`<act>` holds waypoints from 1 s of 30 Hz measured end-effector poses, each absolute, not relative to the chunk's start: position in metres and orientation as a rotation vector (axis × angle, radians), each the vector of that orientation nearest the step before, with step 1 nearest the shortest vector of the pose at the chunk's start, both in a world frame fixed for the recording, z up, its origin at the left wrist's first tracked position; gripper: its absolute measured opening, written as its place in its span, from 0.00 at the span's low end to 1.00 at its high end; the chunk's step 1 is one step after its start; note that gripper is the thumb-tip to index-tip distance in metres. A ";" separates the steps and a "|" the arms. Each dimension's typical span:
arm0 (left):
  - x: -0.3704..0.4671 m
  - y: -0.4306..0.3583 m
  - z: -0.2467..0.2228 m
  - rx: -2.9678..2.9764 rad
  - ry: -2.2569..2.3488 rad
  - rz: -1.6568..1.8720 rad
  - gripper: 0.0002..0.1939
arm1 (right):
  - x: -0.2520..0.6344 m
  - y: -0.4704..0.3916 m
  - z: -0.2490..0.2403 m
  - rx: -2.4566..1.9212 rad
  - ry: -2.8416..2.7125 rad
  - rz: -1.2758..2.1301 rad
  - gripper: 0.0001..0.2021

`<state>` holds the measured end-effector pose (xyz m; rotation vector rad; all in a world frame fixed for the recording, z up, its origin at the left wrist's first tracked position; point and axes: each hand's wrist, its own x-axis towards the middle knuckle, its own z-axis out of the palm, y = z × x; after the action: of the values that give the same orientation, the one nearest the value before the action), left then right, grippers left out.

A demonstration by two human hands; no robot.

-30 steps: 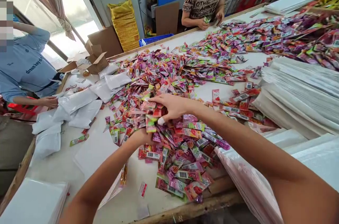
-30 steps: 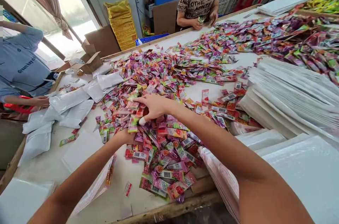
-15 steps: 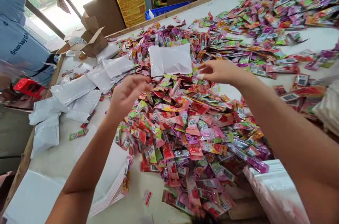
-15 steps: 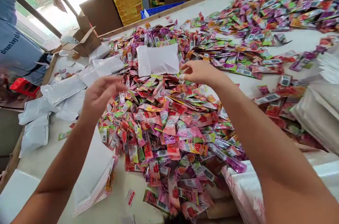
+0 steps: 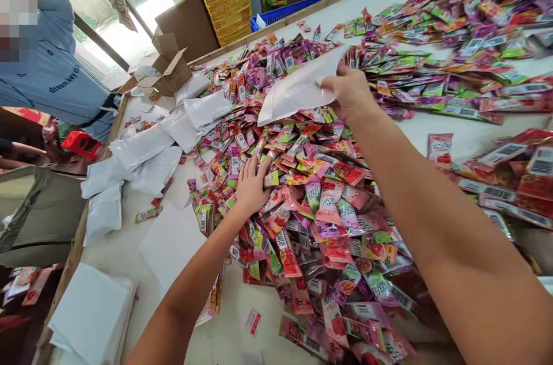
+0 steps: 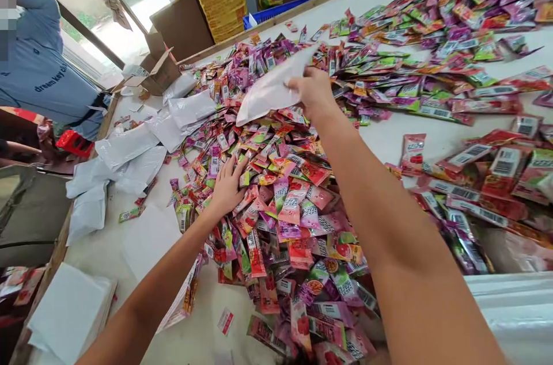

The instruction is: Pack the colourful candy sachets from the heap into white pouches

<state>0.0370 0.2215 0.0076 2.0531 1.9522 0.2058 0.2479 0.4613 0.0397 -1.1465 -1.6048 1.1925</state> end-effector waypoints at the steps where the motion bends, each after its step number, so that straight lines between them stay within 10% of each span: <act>1: 0.038 0.223 0.007 2.046 1.964 0.215 0.38 | 0.244 0.455 0.058 -1.102 -1.537 1.201 0.26; 8: 0.026 0.230 0.013 1.995 1.820 0.266 0.43 | 0.161 0.387 0.146 -0.618 -1.707 1.616 0.25; 16: -0.033 0.304 0.083 1.634 1.551 0.658 0.21 | 0.260 0.457 0.058 -1.287 -1.788 0.942 0.26; 23: -0.027 0.487 0.034 1.639 1.915 1.176 0.36 | 0.422 0.493 -0.011 -1.940 -1.382 0.263 0.37; 30: -0.025 0.550 -0.013 1.328 2.100 0.837 0.59 | 0.429 0.514 -0.063 -2.152 -1.293 0.593 0.44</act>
<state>-0.0247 0.5501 -0.0135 1.3279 2.0997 0.8369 0.4293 0.5136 -0.0629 -2.1522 -1.2928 0.5931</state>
